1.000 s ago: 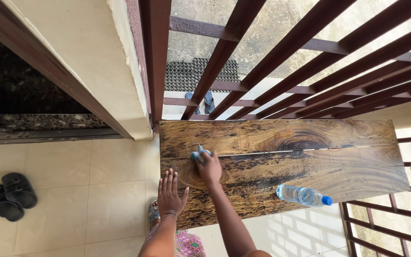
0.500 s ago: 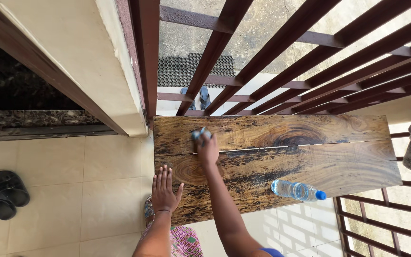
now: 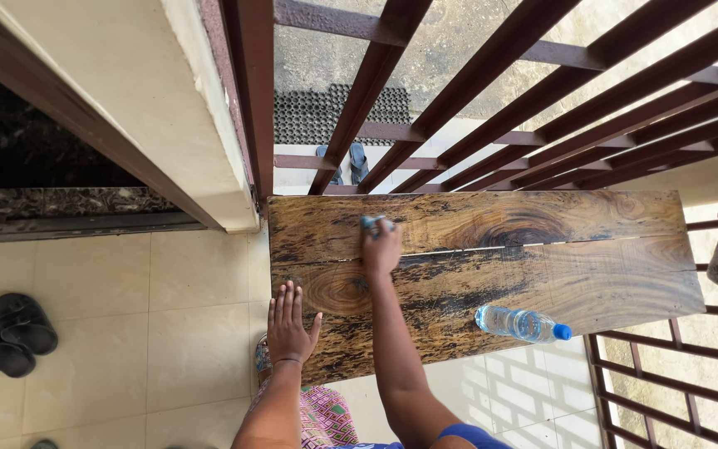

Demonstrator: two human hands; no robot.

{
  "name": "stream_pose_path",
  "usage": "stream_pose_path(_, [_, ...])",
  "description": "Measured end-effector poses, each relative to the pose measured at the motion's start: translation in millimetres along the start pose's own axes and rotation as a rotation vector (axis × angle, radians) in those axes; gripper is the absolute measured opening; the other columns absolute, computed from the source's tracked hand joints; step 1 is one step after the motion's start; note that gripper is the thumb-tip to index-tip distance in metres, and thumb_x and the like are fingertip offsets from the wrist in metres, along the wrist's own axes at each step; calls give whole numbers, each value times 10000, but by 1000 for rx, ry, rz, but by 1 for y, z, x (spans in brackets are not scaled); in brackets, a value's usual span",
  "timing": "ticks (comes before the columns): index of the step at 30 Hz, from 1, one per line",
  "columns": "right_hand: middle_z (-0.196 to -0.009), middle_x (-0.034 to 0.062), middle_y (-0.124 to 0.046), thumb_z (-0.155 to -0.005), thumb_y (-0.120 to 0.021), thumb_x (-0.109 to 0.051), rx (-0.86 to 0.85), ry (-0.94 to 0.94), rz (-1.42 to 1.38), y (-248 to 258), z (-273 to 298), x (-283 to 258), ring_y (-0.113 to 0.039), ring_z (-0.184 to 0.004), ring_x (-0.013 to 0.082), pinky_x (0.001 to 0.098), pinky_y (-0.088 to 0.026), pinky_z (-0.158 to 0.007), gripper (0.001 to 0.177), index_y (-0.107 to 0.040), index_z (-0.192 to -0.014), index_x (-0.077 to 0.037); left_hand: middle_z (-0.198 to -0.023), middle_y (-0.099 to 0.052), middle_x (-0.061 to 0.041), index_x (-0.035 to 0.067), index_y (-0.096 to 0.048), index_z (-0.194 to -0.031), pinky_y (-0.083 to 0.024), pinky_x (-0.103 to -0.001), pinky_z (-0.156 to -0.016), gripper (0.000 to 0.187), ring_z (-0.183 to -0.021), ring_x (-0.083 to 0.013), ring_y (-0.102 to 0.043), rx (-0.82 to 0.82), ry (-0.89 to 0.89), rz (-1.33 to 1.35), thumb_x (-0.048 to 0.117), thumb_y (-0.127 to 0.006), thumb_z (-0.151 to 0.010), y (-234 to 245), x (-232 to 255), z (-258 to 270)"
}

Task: The person wipes a wooden table surface with a blue cloth, repeatedly pouring water from a plastic bottle onto the cloth to keep it damp. The person moves the cloth back and forth across the table, occasionally shifting the water bottle to access different areas.

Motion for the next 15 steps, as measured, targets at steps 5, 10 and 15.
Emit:
stream_pose_path(5, [-1153, 155, -607, -901, -738, -228, -103, 341, -14, 13, 98, 3, -702, -929, 342, 423, -613, -714, 240, -737, -1140, -204, -1648, -291, -85, 113, -352, -1549, -152, -426, -1277, 788, -1539, -228, -222, -11, 5, -8, 591, -475, -935, 1, 0, -1])
stream_pose_path(10, [-1182, 156, -593, -812, -797, -274, -190, 264, -2, 46, 147, 48, -687, -952, 328, 426, -626, -740, 305, -754, -1107, -209, -1648, -307, -96, 96, -370, -1545, -160, -427, -1276, 785, -1542, -237, -239, 9, 2, 18, 590, -485, -945, 8, 1, -1])
stream_pose_path(15, [-1159, 107, -612, -915, -780, -296, -45, 53, 159, 47, 97, 47, -674, -991, 247, 360, -604, -717, 220, -753, -1092, -168, -1646, -321, -101, 89, -388, -1544, -168, -430, -1280, 781, -1542, -244, -257, 24, -6, 16, 585, -494, -951, 10, 3, -1])
Point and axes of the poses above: each hand's wrist, its own z-axis away from the middle knuckle, its own y-axis out of the back of the hand, x = y × z, the point moved 1 cm from there along -z, towards the middle knuckle
